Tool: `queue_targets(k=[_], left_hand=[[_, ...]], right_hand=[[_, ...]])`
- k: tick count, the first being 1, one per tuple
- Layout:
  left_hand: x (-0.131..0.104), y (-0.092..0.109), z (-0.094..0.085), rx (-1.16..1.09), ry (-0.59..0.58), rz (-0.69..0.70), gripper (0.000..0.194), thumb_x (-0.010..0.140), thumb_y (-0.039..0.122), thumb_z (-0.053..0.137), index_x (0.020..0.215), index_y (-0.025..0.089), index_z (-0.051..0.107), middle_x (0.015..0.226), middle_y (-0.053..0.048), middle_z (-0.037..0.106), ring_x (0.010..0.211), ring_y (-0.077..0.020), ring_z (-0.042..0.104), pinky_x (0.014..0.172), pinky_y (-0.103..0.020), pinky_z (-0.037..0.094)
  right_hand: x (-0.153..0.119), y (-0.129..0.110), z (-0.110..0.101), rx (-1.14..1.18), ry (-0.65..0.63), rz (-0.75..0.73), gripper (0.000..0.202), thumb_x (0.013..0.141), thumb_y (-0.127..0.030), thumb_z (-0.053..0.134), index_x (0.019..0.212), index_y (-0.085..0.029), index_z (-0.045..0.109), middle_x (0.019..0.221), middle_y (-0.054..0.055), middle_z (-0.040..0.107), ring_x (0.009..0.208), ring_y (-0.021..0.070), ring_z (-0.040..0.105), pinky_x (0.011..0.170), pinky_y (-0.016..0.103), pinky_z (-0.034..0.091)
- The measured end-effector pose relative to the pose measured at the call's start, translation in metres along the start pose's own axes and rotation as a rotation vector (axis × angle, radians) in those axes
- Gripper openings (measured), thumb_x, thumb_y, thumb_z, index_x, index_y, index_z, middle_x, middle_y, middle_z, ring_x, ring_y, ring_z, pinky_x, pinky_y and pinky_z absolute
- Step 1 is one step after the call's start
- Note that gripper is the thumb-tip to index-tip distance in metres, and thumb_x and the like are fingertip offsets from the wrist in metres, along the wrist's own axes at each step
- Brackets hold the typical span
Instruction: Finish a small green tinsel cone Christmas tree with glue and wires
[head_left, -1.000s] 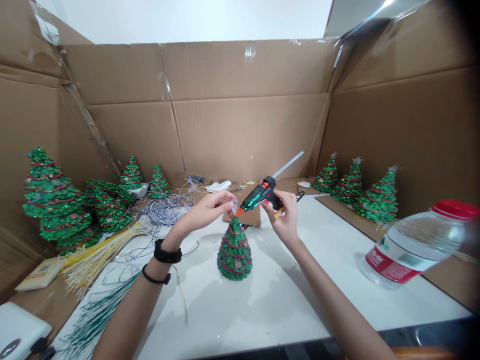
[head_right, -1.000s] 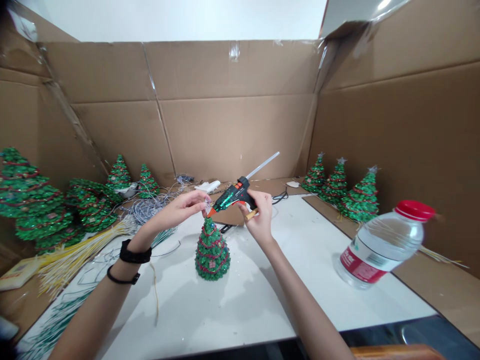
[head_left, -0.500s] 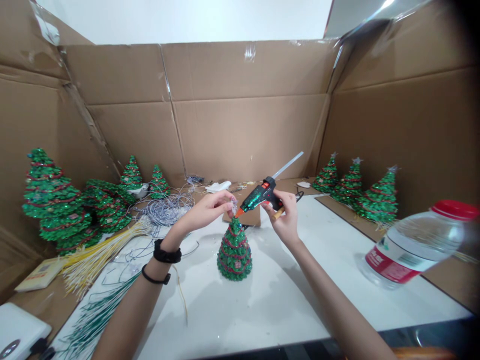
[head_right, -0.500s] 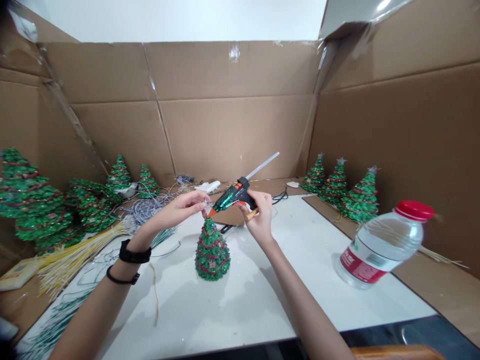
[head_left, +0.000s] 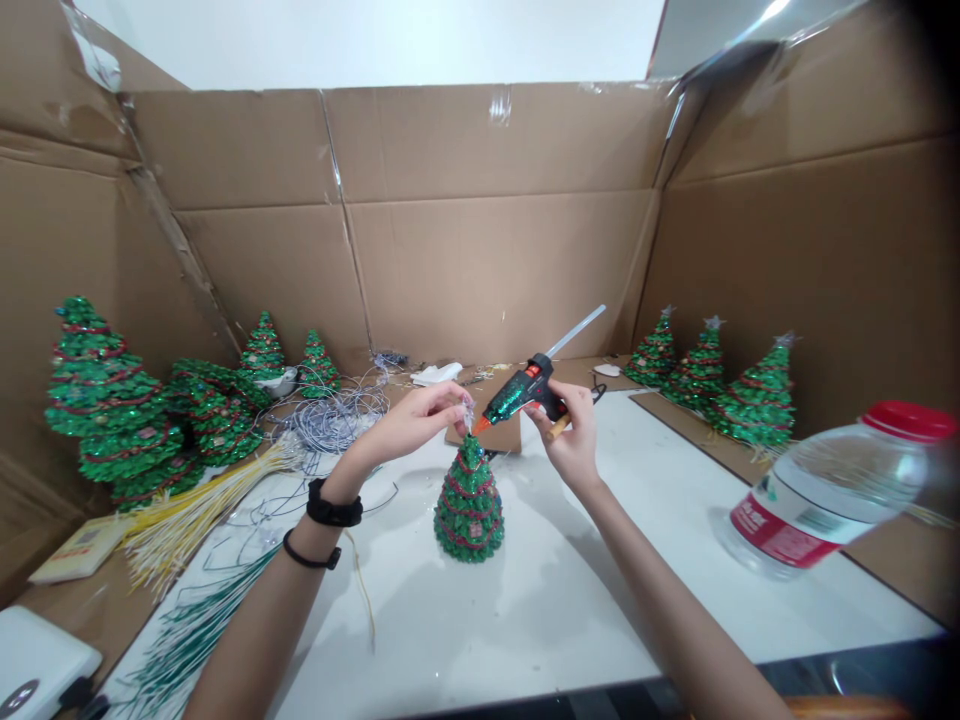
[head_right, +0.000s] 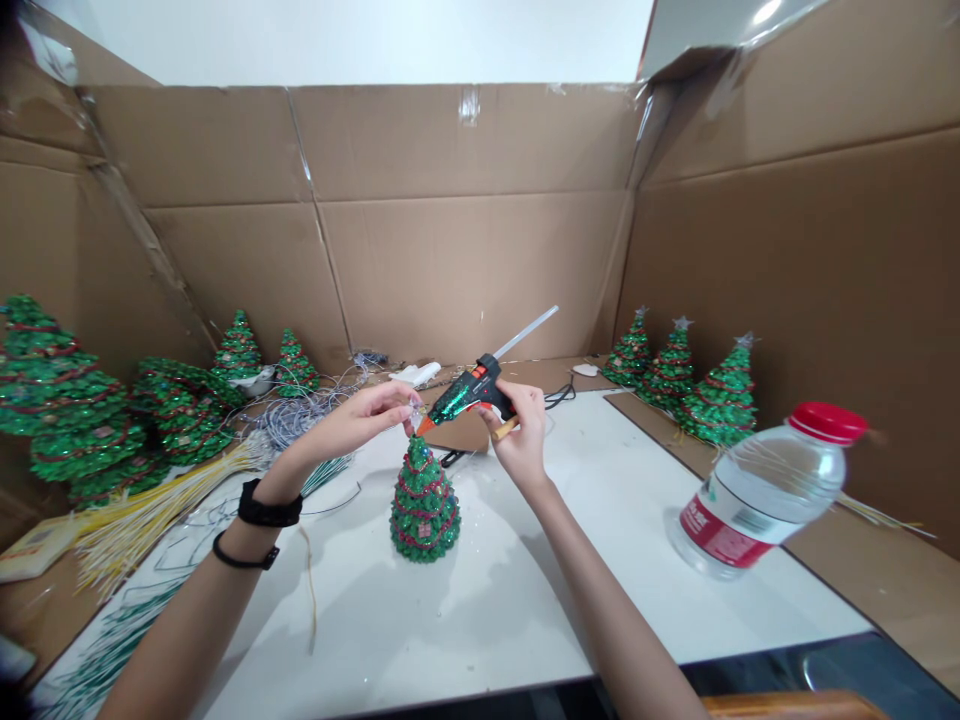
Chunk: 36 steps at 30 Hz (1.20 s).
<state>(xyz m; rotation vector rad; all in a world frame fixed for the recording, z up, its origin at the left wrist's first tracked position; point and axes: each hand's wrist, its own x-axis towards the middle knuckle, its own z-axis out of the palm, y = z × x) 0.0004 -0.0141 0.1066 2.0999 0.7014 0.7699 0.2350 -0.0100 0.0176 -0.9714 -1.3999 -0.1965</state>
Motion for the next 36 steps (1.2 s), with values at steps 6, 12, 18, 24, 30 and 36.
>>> queue_targets(k=[6, 12, 18, 24, 30, 36], left_hand=[[0.0000, 0.0005, 0.0000, -0.002, 0.003, -0.002, 0.015, 0.090, 0.027, 0.048, 0.097, 0.016, 0.055, 0.079, -0.002, 0.064, 0.077, -0.0141, 0.063, 0.073, -0.029, 0.049], [0.0004, 0.0004, 0.0000, 0.004, 0.000, 0.000, 0.016, 0.090, 0.028, 0.048, 0.098, 0.016, 0.055, 0.079, -0.002, 0.064, 0.078, -0.0143, 0.063, 0.073, -0.029, 0.049], [0.0002, 0.0003, 0.0001, 0.004, 0.002, 0.002, 0.015, 0.091, 0.028, 0.048, 0.098, 0.016, 0.056, 0.079, -0.002, 0.064, 0.077, -0.0136, 0.063, 0.073, -0.029, 0.049], [0.0000, -0.0007, -0.0001, -0.006, 0.009, -0.009, 0.016, 0.090, 0.030, 0.050, 0.098, 0.017, 0.055, 0.078, -0.002, 0.064, 0.077, -0.0139, 0.063, 0.073, -0.029, 0.050], [-0.0002, -0.0023, -0.0011, -0.008, 0.001, 0.006, 0.017, 0.090, 0.031, 0.050, 0.098, 0.017, 0.056, 0.078, -0.002, 0.064, 0.077, -0.0138, 0.063, 0.074, -0.029, 0.050], [-0.0007, -0.0008, -0.0014, -0.007, 0.001, -0.002, 0.017, 0.090, 0.030, 0.050, 0.098, 0.016, 0.056, 0.079, -0.002, 0.065, 0.078, -0.0139, 0.063, 0.074, -0.030, 0.050]], right_hand=[[0.0002, -0.0009, 0.0001, -0.001, 0.003, -0.004, 0.034, 0.081, -0.048, 0.063, 0.105, -0.023, 0.061, 0.091, 0.008, 0.062, 0.086, 0.0241, 0.052, 0.073, 0.040, 0.046], [0.0007, -0.0013, -0.0002, 0.015, 0.010, -0.022, 0.032, 0.081, -0.045, 0.064, 0.105, -0.023, 0.061, 0.092, 0.007, 0.062, 0.086, 0.0236, 0.052, 0.072, 0.039, 0.045], [0.0013, -0.0020, -0.0005, 0.000, 0.010, -0.011, 0.033, 0.082, -0.047, 0.062, 0.104, -0.023, 0.061, 0.091, 0.007, 0.061, 0.086, 0.0237, 0.052, 0.072, 0.039, 0.045], [0.0015, -0.0018, -0.0002, 0.009, 0.015, -0.024, 0.031, 0.083, -0.046, 0.061, 0.104, -0.023, 0.061, 0.091, 0.008, 0.062, 0.086, 0.0241, 0.052, 0.074, 0.041, 0.046], [0.0013, -0.0004, 0.0002, 0.004, 0.010, -0.010, 0.034, 0.082, -0.048, 0.062, 0.104, -0.023, 0.061, 0.091, 0.008, 0.062, 0.086, 0.0243, 0.052, 0.074, 0.041, 0.045], [0.0011, 0.0001, -0.0005, 0.000, 0.016, -0.021, 0.031, 0.082, -0.045, 0.063, 0.104, -0.023, 0.061, 0.092, 0.008, 0.062, 0.087, 0.0240, 0.051, 0.075, 0.041, 0.045]])
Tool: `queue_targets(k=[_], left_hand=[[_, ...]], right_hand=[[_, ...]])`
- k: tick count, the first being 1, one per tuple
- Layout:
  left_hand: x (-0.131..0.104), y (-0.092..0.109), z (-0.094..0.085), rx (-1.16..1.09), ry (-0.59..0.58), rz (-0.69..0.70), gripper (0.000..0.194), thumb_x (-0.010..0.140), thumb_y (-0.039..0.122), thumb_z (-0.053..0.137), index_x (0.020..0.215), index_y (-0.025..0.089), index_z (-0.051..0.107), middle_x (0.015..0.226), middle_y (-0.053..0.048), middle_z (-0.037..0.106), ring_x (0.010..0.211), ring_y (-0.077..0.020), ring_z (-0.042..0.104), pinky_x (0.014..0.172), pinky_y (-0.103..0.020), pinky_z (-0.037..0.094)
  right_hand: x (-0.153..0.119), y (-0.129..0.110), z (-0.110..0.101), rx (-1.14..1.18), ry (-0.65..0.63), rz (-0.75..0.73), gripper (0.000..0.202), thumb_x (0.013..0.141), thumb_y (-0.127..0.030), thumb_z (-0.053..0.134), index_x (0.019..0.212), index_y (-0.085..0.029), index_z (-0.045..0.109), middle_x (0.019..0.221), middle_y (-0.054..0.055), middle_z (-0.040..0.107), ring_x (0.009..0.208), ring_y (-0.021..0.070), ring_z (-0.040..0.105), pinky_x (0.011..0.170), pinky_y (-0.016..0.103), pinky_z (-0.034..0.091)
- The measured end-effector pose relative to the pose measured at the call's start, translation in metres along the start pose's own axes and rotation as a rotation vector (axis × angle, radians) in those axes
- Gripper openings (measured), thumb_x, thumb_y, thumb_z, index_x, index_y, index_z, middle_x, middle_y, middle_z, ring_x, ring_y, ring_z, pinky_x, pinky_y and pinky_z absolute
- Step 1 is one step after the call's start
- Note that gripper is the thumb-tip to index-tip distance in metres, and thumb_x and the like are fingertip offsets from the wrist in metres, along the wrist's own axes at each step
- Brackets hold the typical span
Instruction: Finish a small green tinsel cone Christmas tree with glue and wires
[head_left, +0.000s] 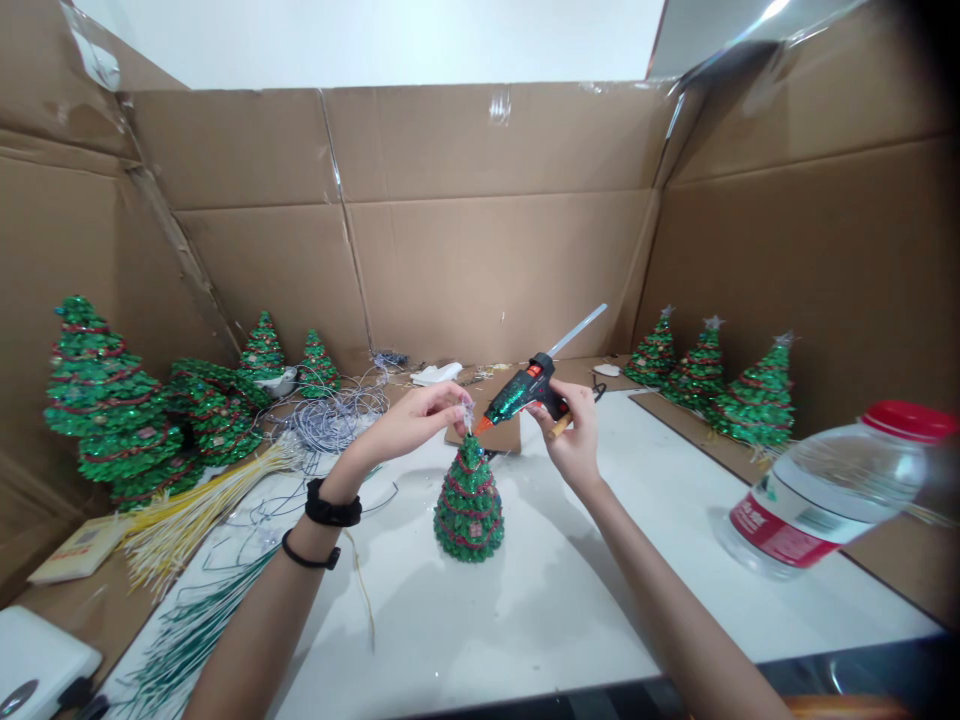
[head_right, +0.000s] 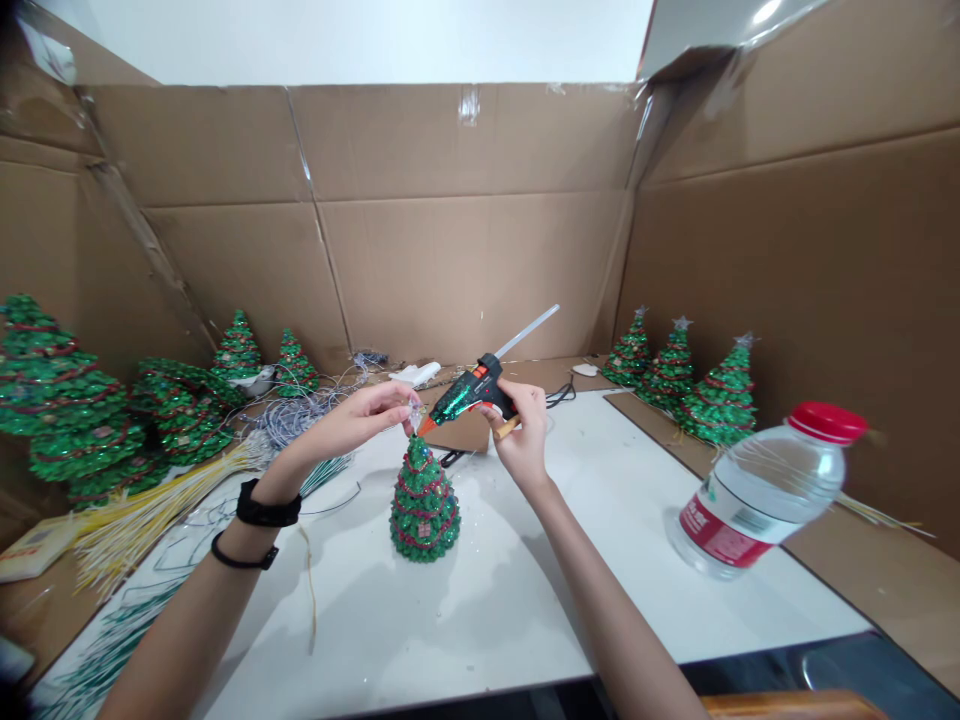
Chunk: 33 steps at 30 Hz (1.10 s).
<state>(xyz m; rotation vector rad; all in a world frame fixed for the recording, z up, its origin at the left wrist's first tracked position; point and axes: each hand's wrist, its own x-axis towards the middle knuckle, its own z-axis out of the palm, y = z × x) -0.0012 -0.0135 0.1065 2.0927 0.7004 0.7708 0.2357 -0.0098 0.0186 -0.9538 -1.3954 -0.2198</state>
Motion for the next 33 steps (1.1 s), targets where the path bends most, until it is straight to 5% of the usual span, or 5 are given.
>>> queue_targets(k=[24, 33], left_hand=[[-0.003, 0.004, -0.004, 0.033, -0.021, 0.020, 0.014, 0.091, 0.027, 0.048, 0.098, 0.017, 0.055, 0.081, -0.002, 0.065, 0.080, -0.0141, 0.064, 0.076, -0.030, 0.049], [-0.005, 0.010, -0.006, 0.108, -0.040, 0.020, 0.015, 0.092, 0.021, 0.040, 0.098, 0.018, 0.053, 0.082, -0.002, 0.067, 0.072, -0.0113, 0.059, 0.060, -0.023, 0.041]], right_hand=[[0.001, 0.003, 0.000, 0.016, 0.012, 0.001, 0.028, 0.082, -0.041, 0.064, 0.104, -0.024, 0.062, 0.092, 0.007, 0.062, 0.087, 0.0232, 0.052, 0.076, 0.039, 0.045], [0.001, 0.003, 0.000, 0.028, 0.020, -0.018, 0.029, 0.082, -0.040, 0.065, 0.105, -0.023, 0.062, 0.093, 0.006, 0.063, 0.088, 0.0226, 0.052, 0.076, 0.038, 0.045]])
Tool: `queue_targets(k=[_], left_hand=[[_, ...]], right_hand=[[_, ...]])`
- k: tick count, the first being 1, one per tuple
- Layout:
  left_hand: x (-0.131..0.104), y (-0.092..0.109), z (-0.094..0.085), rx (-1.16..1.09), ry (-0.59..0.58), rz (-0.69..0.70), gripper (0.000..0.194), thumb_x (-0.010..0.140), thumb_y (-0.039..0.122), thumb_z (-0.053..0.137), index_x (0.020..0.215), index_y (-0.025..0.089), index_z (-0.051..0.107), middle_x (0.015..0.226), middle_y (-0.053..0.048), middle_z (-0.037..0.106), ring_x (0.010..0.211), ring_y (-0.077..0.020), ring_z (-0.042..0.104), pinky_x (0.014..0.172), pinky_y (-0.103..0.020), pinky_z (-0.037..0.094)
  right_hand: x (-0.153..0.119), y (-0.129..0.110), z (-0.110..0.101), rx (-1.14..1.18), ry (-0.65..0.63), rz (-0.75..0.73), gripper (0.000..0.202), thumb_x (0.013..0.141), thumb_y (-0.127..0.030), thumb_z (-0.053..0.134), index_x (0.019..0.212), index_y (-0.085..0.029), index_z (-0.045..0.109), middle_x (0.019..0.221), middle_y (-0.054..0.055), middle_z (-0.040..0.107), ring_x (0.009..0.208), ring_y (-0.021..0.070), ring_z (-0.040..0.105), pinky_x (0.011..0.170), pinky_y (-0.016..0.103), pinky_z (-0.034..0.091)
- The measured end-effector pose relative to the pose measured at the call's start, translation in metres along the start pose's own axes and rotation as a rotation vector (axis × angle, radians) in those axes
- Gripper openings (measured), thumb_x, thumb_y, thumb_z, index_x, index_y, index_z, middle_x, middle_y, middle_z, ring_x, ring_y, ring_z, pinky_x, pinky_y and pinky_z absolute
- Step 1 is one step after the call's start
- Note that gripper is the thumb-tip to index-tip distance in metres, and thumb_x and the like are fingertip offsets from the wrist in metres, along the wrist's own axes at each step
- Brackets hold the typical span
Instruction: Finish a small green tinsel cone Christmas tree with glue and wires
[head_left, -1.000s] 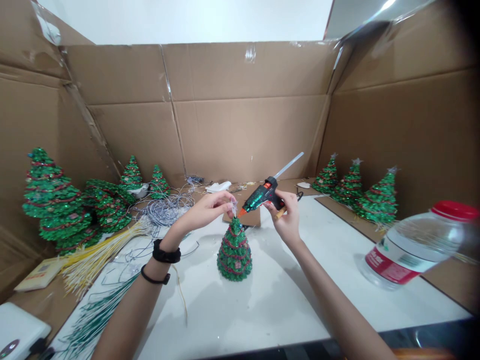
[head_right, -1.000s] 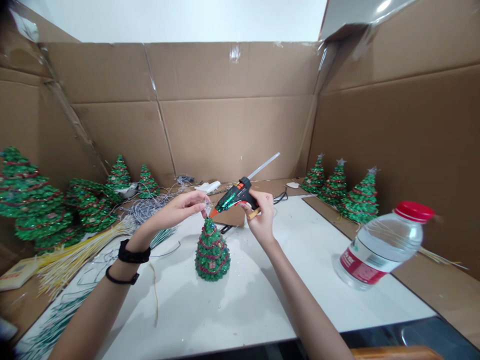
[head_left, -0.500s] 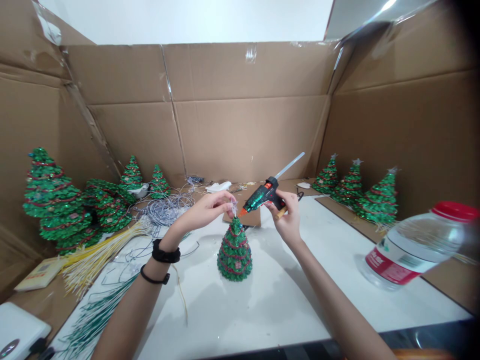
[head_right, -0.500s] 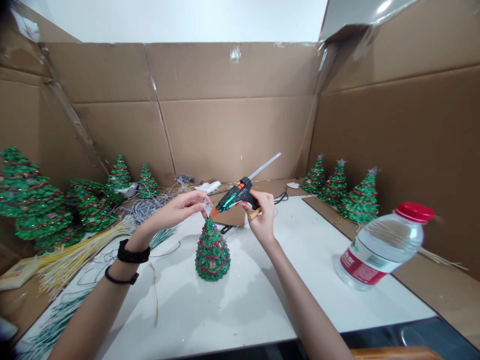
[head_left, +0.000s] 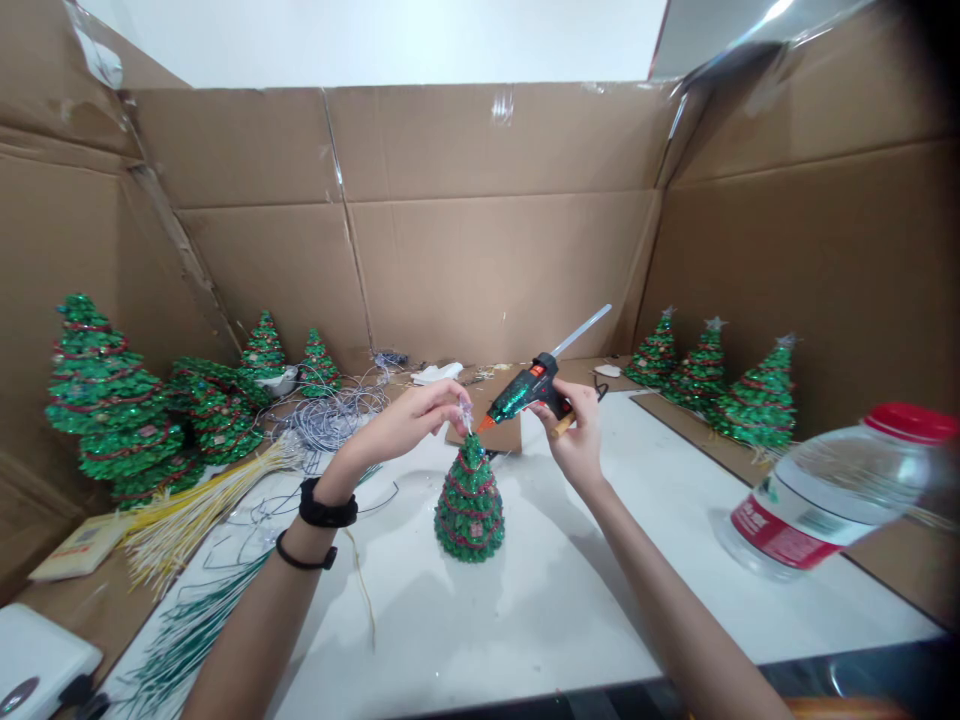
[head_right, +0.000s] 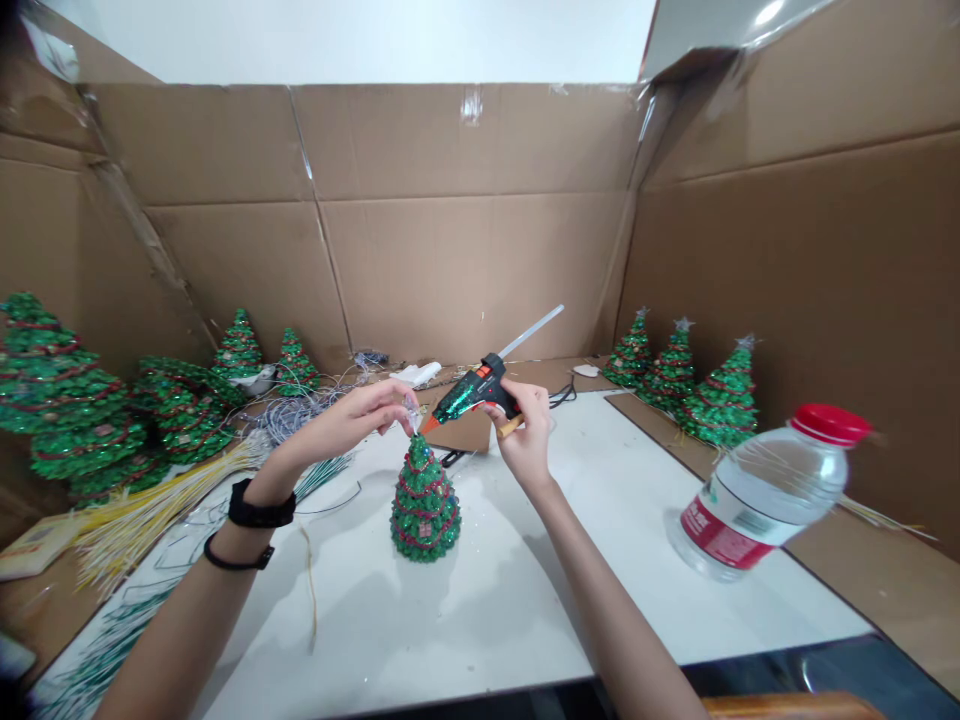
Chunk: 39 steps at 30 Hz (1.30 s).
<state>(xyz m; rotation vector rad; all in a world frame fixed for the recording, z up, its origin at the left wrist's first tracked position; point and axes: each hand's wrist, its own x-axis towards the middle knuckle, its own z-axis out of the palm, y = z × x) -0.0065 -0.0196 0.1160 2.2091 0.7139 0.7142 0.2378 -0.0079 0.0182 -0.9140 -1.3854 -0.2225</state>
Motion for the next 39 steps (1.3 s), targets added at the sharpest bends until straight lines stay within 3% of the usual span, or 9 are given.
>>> queue_targets(k=[22, 39], left_hand=[[-0.0017, 0.0043, -0.0001, 0.018, -0.005, 0.006, 0.015, 0.092, 0.018, 0.038, 0.098, 0.018, 0.052, 0.084, -0.002, 0.067, 0.074, -0.0112, 0.059, 0.064, -0.023, 0.043], [-0.0030, 0.0083, -0.0009, 0.064, -0.010, -0.003, 0.015, 0.091, 0.019, 0.039, 0.098, 0.019, 0.052, 0.083, -0.001, 0.066, 0.070, -0.0105, 0.057, 0.065, -0.023, 0.044]], right_hand=[[0.0009, -0.0009, 0.0000, -0.023, 0.009, 0.040, 0.034, 0.081, -0.050, 0.062, 0.101, -0.022, 0.062, 0.090, 0.007, 0.063, 0.086, 0.0233, 0.053, 0.074, 0.039, 0.045], [-0.0007, 0.0007, 0.0014, -0.023, 0.015, 0.032, 0.033, 0.082, -0.049, 0.061, 0.102, -0.022, 0.062, 0.089, 0.007, 0.062, 0.085, 0.0225, 0.052, 0.073, 0.038, 0.044]])
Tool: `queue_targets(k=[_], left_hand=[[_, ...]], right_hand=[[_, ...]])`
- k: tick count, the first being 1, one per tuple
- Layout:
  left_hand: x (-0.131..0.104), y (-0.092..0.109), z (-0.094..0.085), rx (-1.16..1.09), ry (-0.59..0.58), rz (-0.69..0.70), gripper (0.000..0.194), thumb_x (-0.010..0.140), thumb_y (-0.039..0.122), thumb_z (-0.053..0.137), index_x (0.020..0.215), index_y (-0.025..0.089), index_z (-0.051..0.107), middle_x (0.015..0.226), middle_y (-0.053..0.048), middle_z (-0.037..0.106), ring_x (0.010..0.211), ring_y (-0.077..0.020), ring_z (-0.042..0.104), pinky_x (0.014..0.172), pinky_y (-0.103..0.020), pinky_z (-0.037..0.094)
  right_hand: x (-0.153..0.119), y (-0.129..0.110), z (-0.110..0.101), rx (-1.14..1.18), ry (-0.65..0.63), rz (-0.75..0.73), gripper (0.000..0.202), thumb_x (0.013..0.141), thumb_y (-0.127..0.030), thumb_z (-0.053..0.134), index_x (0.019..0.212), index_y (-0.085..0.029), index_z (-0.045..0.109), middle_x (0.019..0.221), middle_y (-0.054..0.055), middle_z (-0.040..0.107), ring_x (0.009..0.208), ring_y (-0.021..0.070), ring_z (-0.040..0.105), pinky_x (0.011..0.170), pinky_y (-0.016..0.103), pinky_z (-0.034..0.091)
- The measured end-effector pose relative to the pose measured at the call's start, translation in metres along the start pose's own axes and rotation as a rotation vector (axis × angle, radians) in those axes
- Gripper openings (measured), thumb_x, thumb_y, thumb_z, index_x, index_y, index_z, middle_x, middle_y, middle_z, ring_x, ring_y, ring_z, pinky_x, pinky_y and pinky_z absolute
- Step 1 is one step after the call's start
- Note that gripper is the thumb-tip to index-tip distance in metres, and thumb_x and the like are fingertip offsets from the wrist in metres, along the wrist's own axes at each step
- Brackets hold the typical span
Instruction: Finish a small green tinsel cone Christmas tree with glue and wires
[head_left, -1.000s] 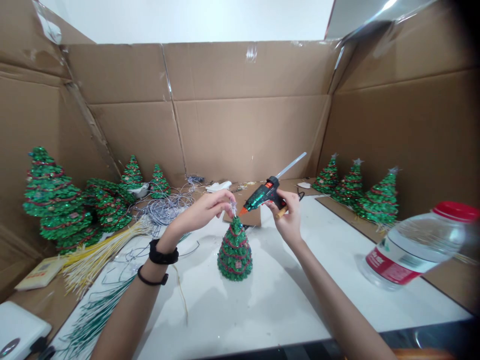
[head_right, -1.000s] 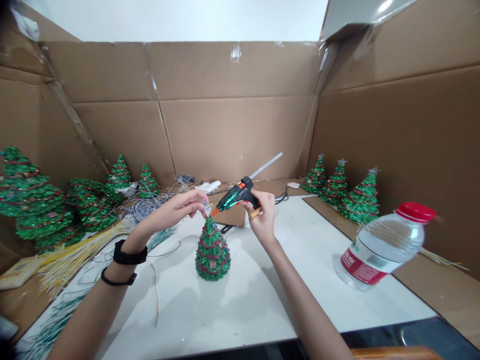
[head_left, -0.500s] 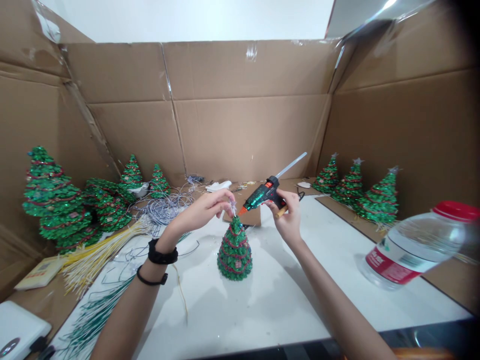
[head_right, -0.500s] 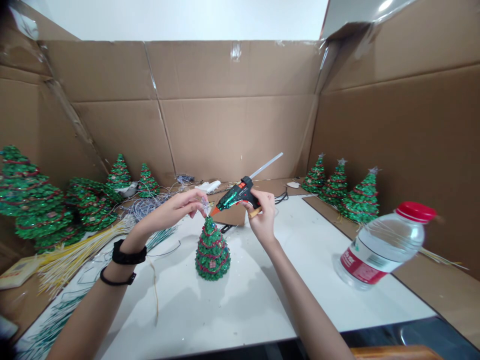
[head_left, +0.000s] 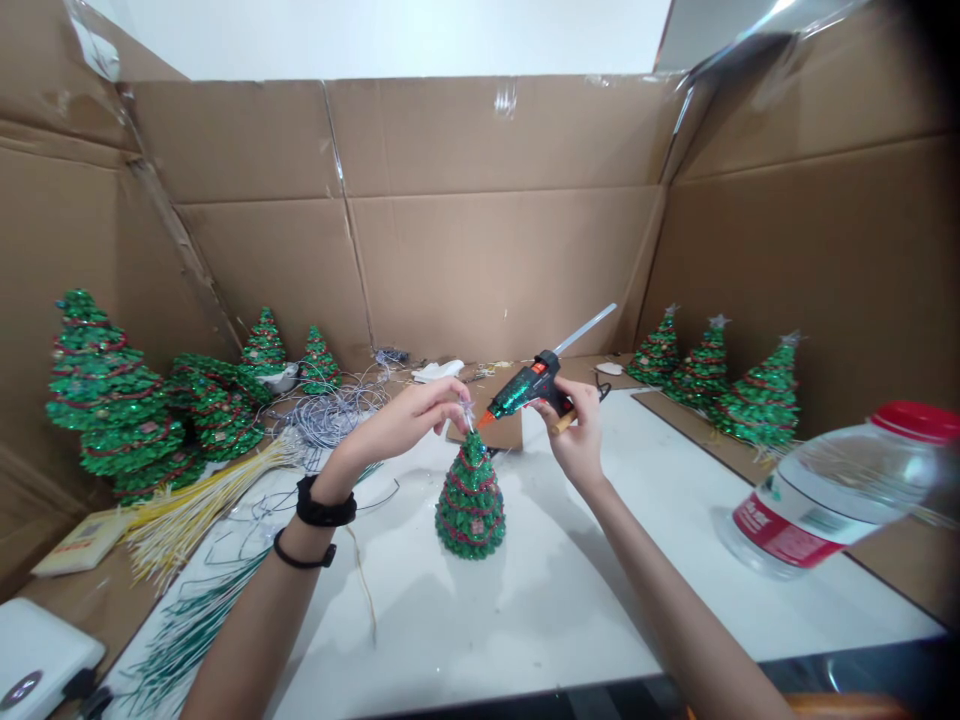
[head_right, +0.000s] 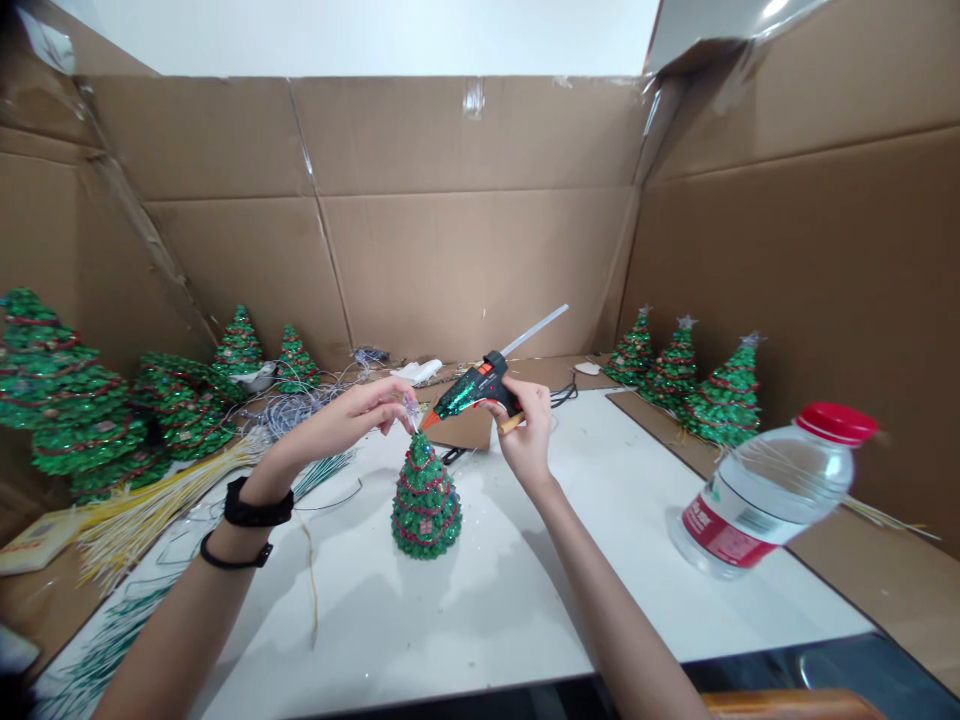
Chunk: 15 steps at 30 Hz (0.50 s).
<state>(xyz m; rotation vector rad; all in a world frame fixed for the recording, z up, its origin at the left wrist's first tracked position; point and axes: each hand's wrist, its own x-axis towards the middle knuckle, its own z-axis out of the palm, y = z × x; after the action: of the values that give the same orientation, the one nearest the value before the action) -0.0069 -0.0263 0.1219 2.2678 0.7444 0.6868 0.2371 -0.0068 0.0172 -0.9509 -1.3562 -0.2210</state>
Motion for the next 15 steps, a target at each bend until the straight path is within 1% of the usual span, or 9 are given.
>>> queue_targets(k=[7, 15], left_hand=[[0.0002, 0.0008, -0.0007, -0.007, -0.001, 0.006, 0.014, 0.091, 0.019, 0.039, 0.097, 0.019, 0.051, 0.081, -0.001, 0.065, 0.069, -0.0104, 0.057, 0.063, -0.023, 0.044], [0.0008, 0.0024, 0.0007, -0.050, -0.006, -0.011, 0.013, 0.091, 0.020, 0.040, 0.098, 0.019, 0.051, 0.082, -0.002, 0.067, 0.071, -0.0113, 0.059, 0.064, -0.024, 0.044]], right_hand=[[-0.0008, -0.0003, 0.0006, 0.015, 0.006, -0.008, 0.032, 0.082, -0.047, 0.062, 0.102, -0.022, 0.062, 0.090, 0.007, 0.062, 0.085, 0.0223, 0.052, 0.074, 0.038, 0.045], [0.0000, -0.0023, 0.0002, 0.005, -0.006, 0.039, 0.036, 0.081, -0.052, 0.061, 0.100, -0.022, 0.062, 0.090, 0.008, 0.062, 0.085, 0.0235, 0.053, 0.075, 0.040, 0.045]])
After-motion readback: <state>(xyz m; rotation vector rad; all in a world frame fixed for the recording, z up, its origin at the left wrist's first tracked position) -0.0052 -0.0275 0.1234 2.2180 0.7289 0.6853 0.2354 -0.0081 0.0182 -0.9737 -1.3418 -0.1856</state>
